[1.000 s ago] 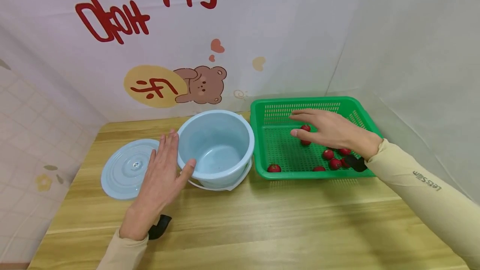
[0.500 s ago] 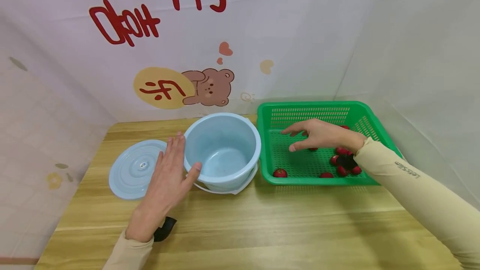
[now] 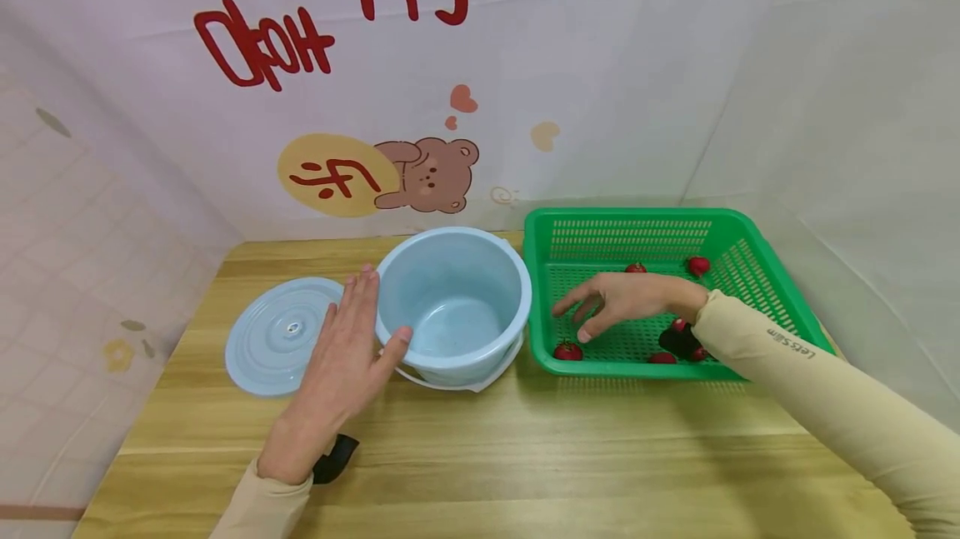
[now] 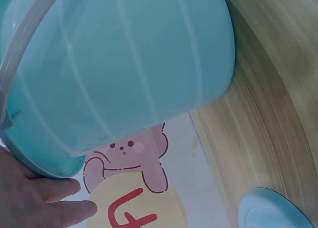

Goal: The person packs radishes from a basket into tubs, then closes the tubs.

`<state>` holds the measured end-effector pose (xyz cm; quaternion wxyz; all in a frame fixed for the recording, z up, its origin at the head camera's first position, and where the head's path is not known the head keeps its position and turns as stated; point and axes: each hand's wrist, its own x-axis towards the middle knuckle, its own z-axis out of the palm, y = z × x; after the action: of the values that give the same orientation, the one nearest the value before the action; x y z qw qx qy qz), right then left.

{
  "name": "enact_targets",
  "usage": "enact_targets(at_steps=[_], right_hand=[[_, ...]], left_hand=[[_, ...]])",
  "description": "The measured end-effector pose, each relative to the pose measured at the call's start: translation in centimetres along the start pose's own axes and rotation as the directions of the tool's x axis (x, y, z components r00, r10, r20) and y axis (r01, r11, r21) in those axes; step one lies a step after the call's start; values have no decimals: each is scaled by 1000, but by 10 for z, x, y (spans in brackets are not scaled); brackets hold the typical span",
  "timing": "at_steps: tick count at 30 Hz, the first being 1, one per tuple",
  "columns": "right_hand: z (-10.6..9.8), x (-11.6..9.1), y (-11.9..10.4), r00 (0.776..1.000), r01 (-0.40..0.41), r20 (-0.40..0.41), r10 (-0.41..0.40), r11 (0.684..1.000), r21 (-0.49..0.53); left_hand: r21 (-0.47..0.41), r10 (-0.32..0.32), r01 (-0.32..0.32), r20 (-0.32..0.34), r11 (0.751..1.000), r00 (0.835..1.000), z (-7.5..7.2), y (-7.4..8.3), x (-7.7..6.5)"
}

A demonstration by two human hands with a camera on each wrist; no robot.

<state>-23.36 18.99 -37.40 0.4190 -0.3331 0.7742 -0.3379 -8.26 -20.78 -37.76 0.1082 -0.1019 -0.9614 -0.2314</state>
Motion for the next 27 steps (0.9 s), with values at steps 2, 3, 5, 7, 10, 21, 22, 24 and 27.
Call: enact_targets(at_steps=[2, 3, 5, 7, 10, 21, 22, 24, 27], right_hand=[[3, 2, 1, 1000, -10, 13, 10, 1000, 14], [4, 3, 2, 1000, -14, 19, 13, 1000, 23], [6, 5, 4, 999, -17, 31, 16, 999, 34], [8, 6, 6, 998, -30, 48, 28, 998, 47], [11, 9, 10, 997, -40, 71, 37, 998, 38], [16, 12, 13, 995, -51, 78, 56, 997, -66], [16, 12, 13, 995, -53, 81, 59, 996, -70], [16, 14, 12, 994, -54, 87, 61, 996, -76], [16, 16, 13, 992, -56, 104, 66, 994, -97]], left_hand=[[0, 0, 0, 0, 1000, 1000, 0, 0, 0], [0, 0, 0, 0, 1000, 1000, 0, 1, 0], [0, 3, -3, -2, 1000, 1000, 0, 1, 1], [1, 2, -2, 0, 1000, 1000, 0, 2, 1], [4, 0, 0, 4, 1000, 1000, 1, 3, 2], [5, 4, -4, -3, 1000, 1000, 2, 2, 0], [4, 5, -5, -7, 1000, 1000, 2, 2, 0], [3, 6, -6, -12, 1000, 1000, 2, 2, 0], [-3, 7, -7, -16, 1000, 1000, 3, 1, 1]])
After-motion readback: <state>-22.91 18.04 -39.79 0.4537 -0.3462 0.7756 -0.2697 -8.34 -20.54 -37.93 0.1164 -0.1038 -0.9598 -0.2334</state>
